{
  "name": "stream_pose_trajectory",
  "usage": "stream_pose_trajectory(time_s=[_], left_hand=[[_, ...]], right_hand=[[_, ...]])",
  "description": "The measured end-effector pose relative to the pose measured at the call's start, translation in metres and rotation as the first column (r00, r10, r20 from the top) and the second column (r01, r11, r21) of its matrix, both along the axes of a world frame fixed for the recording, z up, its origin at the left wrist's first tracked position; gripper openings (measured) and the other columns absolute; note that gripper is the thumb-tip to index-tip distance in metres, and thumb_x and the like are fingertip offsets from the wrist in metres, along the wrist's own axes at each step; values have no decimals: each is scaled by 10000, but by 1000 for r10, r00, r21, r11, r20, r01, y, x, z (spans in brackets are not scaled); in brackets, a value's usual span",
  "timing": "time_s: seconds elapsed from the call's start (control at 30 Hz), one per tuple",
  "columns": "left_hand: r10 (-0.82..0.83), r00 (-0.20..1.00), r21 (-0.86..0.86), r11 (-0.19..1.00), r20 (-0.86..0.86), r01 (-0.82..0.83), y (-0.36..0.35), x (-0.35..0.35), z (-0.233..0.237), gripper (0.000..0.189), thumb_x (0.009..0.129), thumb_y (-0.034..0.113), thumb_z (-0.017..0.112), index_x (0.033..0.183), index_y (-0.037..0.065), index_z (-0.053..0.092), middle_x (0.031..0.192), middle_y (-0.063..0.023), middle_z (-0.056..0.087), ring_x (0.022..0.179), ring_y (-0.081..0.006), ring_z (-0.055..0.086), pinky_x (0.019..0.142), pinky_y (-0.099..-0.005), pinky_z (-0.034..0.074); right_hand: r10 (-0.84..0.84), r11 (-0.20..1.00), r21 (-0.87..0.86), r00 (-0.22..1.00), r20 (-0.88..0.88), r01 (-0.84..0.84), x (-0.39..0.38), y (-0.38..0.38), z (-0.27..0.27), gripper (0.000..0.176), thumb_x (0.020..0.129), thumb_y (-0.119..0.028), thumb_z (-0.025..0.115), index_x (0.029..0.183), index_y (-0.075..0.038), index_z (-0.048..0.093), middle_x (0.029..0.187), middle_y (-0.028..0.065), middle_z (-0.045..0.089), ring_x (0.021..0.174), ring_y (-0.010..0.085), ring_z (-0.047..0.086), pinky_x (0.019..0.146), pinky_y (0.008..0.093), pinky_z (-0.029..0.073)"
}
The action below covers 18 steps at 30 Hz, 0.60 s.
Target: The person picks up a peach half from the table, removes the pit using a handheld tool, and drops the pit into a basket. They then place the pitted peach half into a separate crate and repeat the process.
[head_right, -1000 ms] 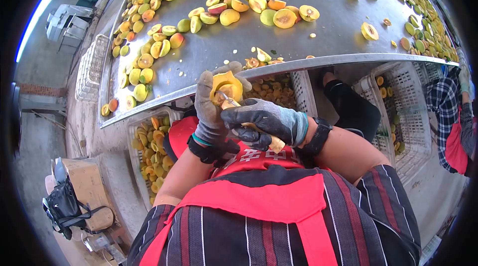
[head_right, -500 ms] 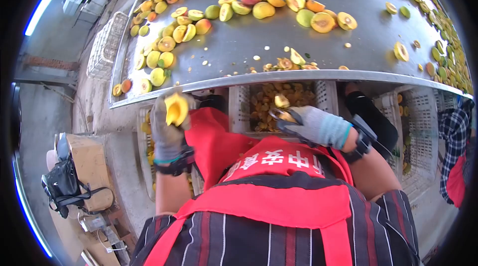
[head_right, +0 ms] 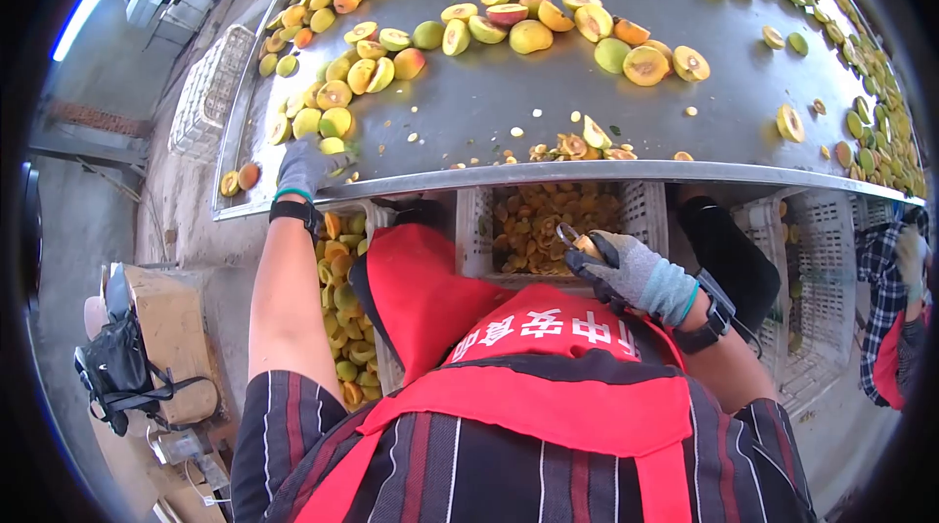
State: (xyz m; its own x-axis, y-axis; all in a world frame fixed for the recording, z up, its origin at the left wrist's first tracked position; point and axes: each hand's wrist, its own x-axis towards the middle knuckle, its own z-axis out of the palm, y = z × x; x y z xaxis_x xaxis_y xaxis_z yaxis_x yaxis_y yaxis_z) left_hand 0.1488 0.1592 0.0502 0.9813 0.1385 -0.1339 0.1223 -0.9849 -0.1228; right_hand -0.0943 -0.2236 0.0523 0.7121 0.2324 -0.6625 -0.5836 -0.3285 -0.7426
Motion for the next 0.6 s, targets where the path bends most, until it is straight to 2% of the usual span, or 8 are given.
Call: stream_pose_trajectory(time_s=[0.17, 0.23, 0.27, 0.33, 0.47, 0.53, 0.57, 0.6], left_hand=[[-205, 975, -650, 731, 80, 208, -55, -37, -4, 517, 730, 266, 713, 1132, -11, 540, 1083, -147, 609, 989, -275, 598, 756, -315, 500], [-163, 986, -993, -114, 43, 25, -89, -72, 19, 531, 743, 156, 693, 1216, 29, 488, 1162, -109, 566, 1001, -274, 593, 755, -301, 520], [-174, 984, -993, -115, 45, 25, -104, -87, 17, 531, 743, 156, 693, 1216, 29, 488, 1162, -109, 566, 1001, -274, 593, 755, -301, 520], [-317, 932, -696, -709, 174, -111, -134, -115, 14, 444, 759, 13, 609, 1180, 82, 486, 1121, -66, 554, 931, -233, 602, 785, -314, 510], [-432, 889, -884, -461, 150, -75, -173, -156, 18, 537, 699, -41, 607, 1208, 69, 475, 1098, -43, 542, 984, -180, 560, 846, -315, 482], [-451, 892, -916, -365, 19, -165, -177, -167, 17, 581, 680, 2, 649, 1229, 53, 462, 1069, -47, 549, 941, -153, 559, 818, -295, 480], [-452, 890, -893, -379, -52, -244, -177, -169, 8, 592, 698, 97, 667, 1246, 40, 450, 1060, -49, 552, 911, -152, 556, 757, -283, 491], [-454, 890, -893, -377, -53, -245, -176, -173, 7, 592, 698, 97, 667, 1246, 40, 450, 1060, -49, 552, 911, -152, 556, 757, -283, 491]], right_hand=[[-67, 993, 98, 998, 5, 66, -2, -5, 1, 335, 883, -416, 549, 885, -85, 506, 600, 17, 511, 476, 87, 492, 419, 233, 412], [-118, 962, 250, 993, 17, 110, 2, -4, 9, 315, 857, -381, 604, 898, -89, 491, 608, 13, 514, 477, 86, 500, 407, 226, 404], [-129, 961, 249, 992, 18, 120, 7, -1, 15, 315, 857, -381, 604, 898, -89, 491, 608, 13, 514, 477, 86, 500, 407, 226, 404], [-303, 907, 355, 938, 171, 228, 17, 8, 27, 305, 821, -308, 662, 941, -80, 498, 644, 15, 524, 485, 90, 515, 397, 237, 408], [-392, 882, 398, 859, 328, 251, 38, 21, 38, 396, 757, -219, 720, 1049, -35, 525, 754, 30, 572, 508, 92, 537, 402, 235, 419], [-299, 953, 277, 498, 814, 120, 45, 25, 20, 440, 726, -192, 741, 1083, -40, 533, 805, 31, 601, 567, 95, 559, 461, 225, 456], [-301, 953, 277, 499, 813, 124, 41, 20, 23, 440, 726, -192, 741, 1083, -40, 533, 805, 31, 601, 567, 95, 559, 461, 225, 456], [-311, 924, 369, 752, 581, 97, 36, 13, 31, 452, 714, -177, 746, 1091, -43, 536, 826, 27, 610, 613, 94, 570, 510, 233, 477]])
